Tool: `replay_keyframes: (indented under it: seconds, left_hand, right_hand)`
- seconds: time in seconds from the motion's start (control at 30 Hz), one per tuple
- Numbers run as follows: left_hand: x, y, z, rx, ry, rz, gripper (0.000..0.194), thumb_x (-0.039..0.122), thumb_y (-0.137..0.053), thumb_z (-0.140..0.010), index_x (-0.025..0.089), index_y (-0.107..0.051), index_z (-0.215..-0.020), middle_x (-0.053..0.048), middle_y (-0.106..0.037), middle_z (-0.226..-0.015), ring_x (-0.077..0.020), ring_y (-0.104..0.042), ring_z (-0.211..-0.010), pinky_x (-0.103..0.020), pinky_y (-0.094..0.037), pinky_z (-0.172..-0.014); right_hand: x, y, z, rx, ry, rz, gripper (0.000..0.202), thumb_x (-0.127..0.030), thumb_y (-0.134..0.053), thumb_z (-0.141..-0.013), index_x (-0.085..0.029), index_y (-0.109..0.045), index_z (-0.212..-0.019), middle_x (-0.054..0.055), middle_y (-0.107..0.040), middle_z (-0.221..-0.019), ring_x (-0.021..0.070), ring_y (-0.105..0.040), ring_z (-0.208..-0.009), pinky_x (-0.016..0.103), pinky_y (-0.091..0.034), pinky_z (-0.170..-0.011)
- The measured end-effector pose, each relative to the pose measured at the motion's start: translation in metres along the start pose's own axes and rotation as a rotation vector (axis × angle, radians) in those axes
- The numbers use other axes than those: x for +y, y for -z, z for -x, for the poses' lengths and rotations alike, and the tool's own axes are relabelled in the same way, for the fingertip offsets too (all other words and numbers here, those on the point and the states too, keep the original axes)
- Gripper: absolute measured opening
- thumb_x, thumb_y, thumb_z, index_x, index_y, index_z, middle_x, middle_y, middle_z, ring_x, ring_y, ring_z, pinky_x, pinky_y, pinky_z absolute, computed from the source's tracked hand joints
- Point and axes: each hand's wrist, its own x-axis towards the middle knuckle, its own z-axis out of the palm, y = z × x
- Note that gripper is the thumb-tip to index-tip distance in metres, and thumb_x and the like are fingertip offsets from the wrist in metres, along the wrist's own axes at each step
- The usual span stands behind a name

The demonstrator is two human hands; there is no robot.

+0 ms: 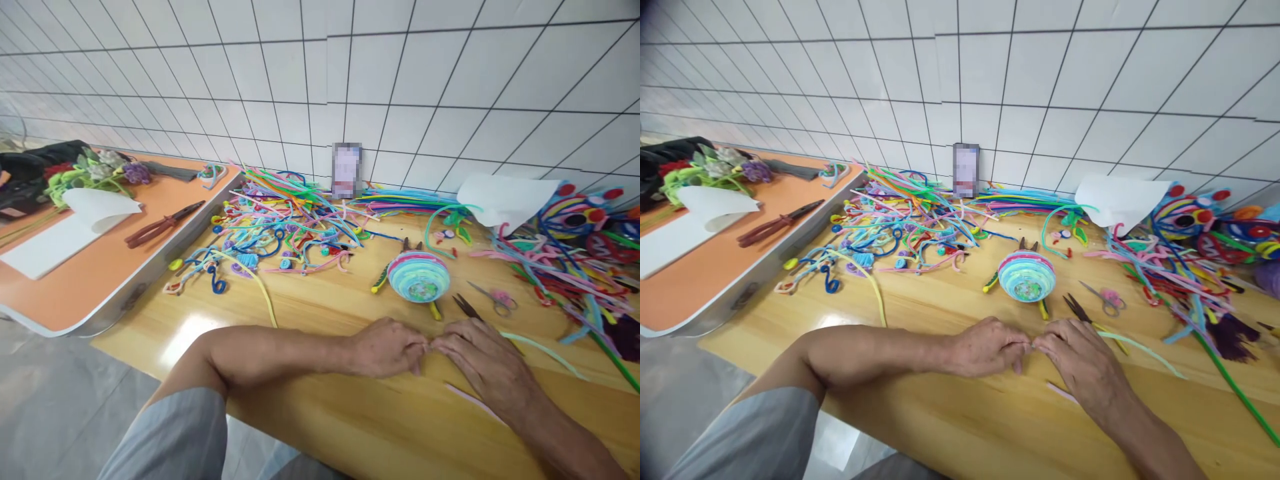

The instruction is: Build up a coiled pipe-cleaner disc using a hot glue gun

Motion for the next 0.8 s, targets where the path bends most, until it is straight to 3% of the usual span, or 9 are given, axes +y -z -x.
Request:
replay_keyframes:
  seconds: [0.13,0.27,0.4,0.5,0.6,0.67,0.73,0.8]
  left_hand:
    - [0.0,-0.007,0.009,0.225,-0.003,0.123,0.028,0.041,-0.059,-0.108,0.017,-0.071,-0.102,0.001,-0.068,-0.077,-0.013,-0.062,-0.069,-0.023,-0.043,-0.065]
    - [-0.001,-0.004,0.017,0.316,-0.085,0.258,0.033,0.041,-0.052,-0.109,0.017,-0.068,-0.093,0.002,-0.059,-0.076,-0.0114,-0.054,-0.07,-0.023,-0.042,-0.068]
    - [-0.002,0.0,0.018,0.406,-0.139,0.353,0.038,0.045,-0.049,-0.108,0.016,-0.068,-0.093,0.002,-0.055,-0.073,-0.0105,-0.048,-0.067,-0.024,-0.042,-0.067]
    - [-0.003,0.005,0.017,0.513,-0.195,0.329,0.041,0.052,-0.052,-0.107,0.016,-0.069,-0.102,0.0,-0.061,-0.078,-0.012,-0.053,-0.07,-0.026,-0.047,-0.07]
    - [-0.004,0.015,0.014,0.719,-0.295,0.184,0.044,0.057,-0.06,-0.105,0.018,-0.064,-0.125,-0.006,-0.069,-0.099,-0.0182,-0.065,-0.091,-0.033,-0.056,-0.088]
    - [-0.007,0.024,0.013,0.828,-0.304,0.087,0.054,0.058,-0.067,-0.101,0.021,-0.055,-0.137,-0.012,-0.068,-0.122,-0.0239,-0.066,-0.113,-0.04,-0.056,-0.101]
    - [-0.012,0.033,0.01,0.86,-0.272,0.012,0.072,0.06,-0.074,-0.096,0.024,-0.043,-0.15,-0.017,-0.059,-0.146,-0.0299,-0.061,-0.135,-0.047,-0.054,-0.112]
    - [-0.022,0.04,0.006,0.8,-0.245,-0.065,0.098,0.063,-0.081,-0.09,0.026,-0.028,-0.163,-0.022,-0.044,-0.164,-0.0371,-0.049,-0.152,-0.057,-0.047,-0.122]
  right_hand:
    - [0.0,0.014,-0.002,0.022,-0.009,0.113,0.029,-0.012,-0.048,-0.104,-0.027,-0.072,-0.099,0.007,-0.073,-0.096,0.0239,-0.065,-0.09,0.039,-0.045,-0.083]
    - [0.003,0.023,-0.008,-0.067,0.063,0.222,0.031,-0.008,-0.05,-0.101,-0.028,-0.074,-0.103,0.006,-0.074,-0.099,0.0255,-0.064,-0.102,0.042,-0.045,-0.097]
    - [0.023,0.005,0.003,-0.03,0.002,0.209,0.031,-0.008,-0.049,-0.102,-0.026,-0.074,-0.098,0.006,-0.076,-0.103,0.0248,-0.066,-0.104,0.044,-0.048,-0.1]
    - [0.041,-0.009,0.014,-0.002,-0.075,0.142,0.026,-0.017,-0.049,-0.106,-0.027,-0.073,-0.105,0.007,-0.077,-0.114,0.0263,-0.069,-0.108,0.047,-0.052,-0.098]
    - [0.044,-0.012,0.013,0.063,-0.28,0.068,0.024,-0.03,-0.05,-0.108,-0.028,-0.069,-0.123,0.01,-0.075,-0.127,0.0301,-0.07,-0.119,0.054,-0.054,-0.106]
    - [0.039,-0.012,0.004,0.117,-0.426,0.0,0.033,-0.036,-0.055,-0.107,-0.026,-0.063,-0.137,0.014,-0.073,-0.134,0.0329,-0.068,-0.128,0.057,-0.054,-0.11]
    - [0.034,-0.014,-0.006,0.153,-0.516,-0.072,0.047,-0.041,-0.061,-0.103,-0.023,-0.057,-0.147,0.016,-0.07,-0.139,0.0349,-0.067,-0.132,0.058,-0.055,-0.111]
    - [0.03,-0.021,-0.013,0.167,-0.564,-0.157,0.057,-0.042,-0.065,-0.1,-0.023,-0.052,-0.153,0.018,-0.067,-0.145,0.0363,-0.066,-0.135,0.059,-0.057,-0.11]
